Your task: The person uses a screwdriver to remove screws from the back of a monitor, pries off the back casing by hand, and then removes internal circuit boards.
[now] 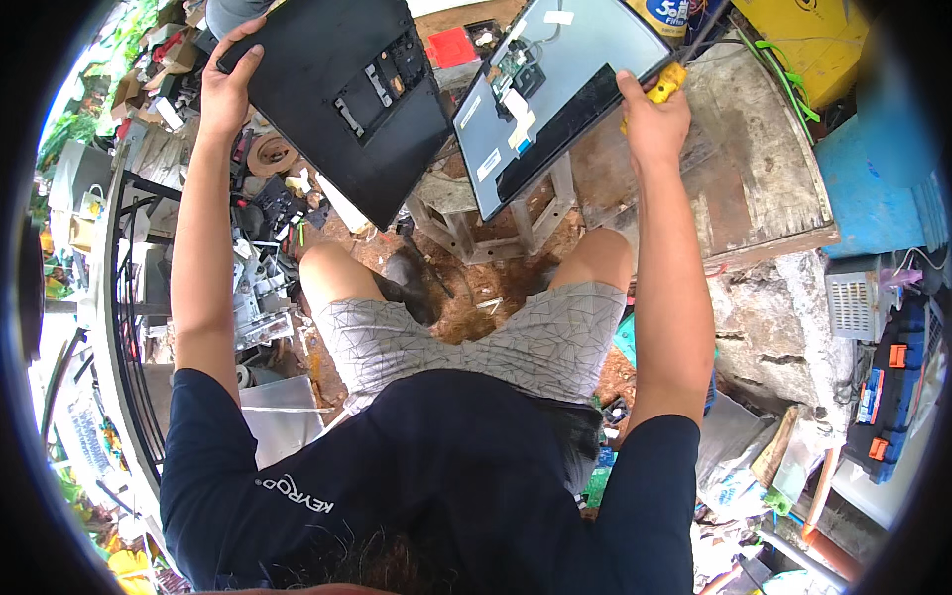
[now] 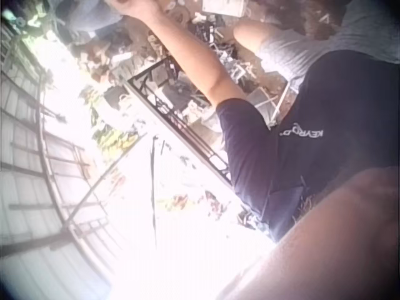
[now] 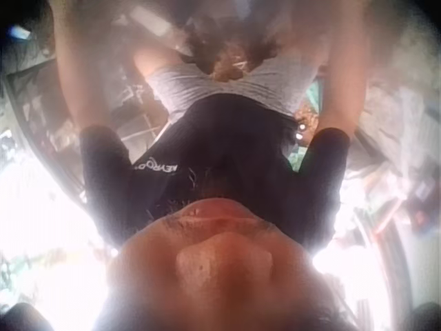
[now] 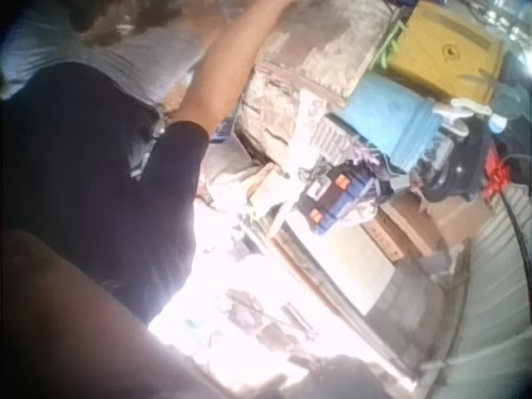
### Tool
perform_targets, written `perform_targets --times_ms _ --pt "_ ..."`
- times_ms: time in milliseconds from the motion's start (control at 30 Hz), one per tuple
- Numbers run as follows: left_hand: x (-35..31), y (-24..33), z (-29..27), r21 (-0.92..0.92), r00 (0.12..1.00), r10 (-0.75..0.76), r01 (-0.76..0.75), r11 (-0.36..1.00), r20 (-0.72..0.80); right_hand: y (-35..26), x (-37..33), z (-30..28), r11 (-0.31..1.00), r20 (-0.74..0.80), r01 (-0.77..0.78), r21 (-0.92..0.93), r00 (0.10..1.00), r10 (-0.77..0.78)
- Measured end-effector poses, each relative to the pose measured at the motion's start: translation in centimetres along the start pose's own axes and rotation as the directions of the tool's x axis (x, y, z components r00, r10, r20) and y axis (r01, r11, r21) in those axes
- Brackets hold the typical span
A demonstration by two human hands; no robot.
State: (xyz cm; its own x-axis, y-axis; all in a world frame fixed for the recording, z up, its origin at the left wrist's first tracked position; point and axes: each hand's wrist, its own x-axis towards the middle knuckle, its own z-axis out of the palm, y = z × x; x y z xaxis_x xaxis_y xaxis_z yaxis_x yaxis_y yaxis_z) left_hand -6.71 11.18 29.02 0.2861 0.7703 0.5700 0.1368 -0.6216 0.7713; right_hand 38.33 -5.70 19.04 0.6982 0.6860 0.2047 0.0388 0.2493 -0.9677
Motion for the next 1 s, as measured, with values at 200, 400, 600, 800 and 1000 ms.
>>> perform_targets --times_ms 200,400,600,800,1000 --pt "-1.4 -2.3 -2.9 -0.175 0.76 -0.432 0.4 0.9 -0.486 4.9 1.8 -5.0 0.988 -0.074 -0.133 0.078 0.988 0.138" --pt "-1.8 -1.9 -14.7 -0.249 0.561 -0.358 0.264 0.932 -0.747 14.2 1.8 -10.1 0.885 -0.177 -0.395 0.245 0.88 0.441" --pt "-4.2 -0.4 -21.4 -0.468 0.53 -0.358 -0.085 0.88 -0.769 18.6 1.2 -12.5 0.843 -0.305 -0.484 0.236 0.787 0.537" --pt "-9.9 0.2 -19.0 -0.596 0.48 -0.496 -0.072 0.8 -0.723 15.5 -0.6 -8.3 0.79 -0.106 -0.456 0.41 0.836 0.538" --pt "-13.0 -0.2 -15.0 -0.744 0.461 -0.626 -0.122 0.657 -0.629 17.7 -1.3 -6.7 0.815 -0.223 -0.429 0.39 0.814 0.536"
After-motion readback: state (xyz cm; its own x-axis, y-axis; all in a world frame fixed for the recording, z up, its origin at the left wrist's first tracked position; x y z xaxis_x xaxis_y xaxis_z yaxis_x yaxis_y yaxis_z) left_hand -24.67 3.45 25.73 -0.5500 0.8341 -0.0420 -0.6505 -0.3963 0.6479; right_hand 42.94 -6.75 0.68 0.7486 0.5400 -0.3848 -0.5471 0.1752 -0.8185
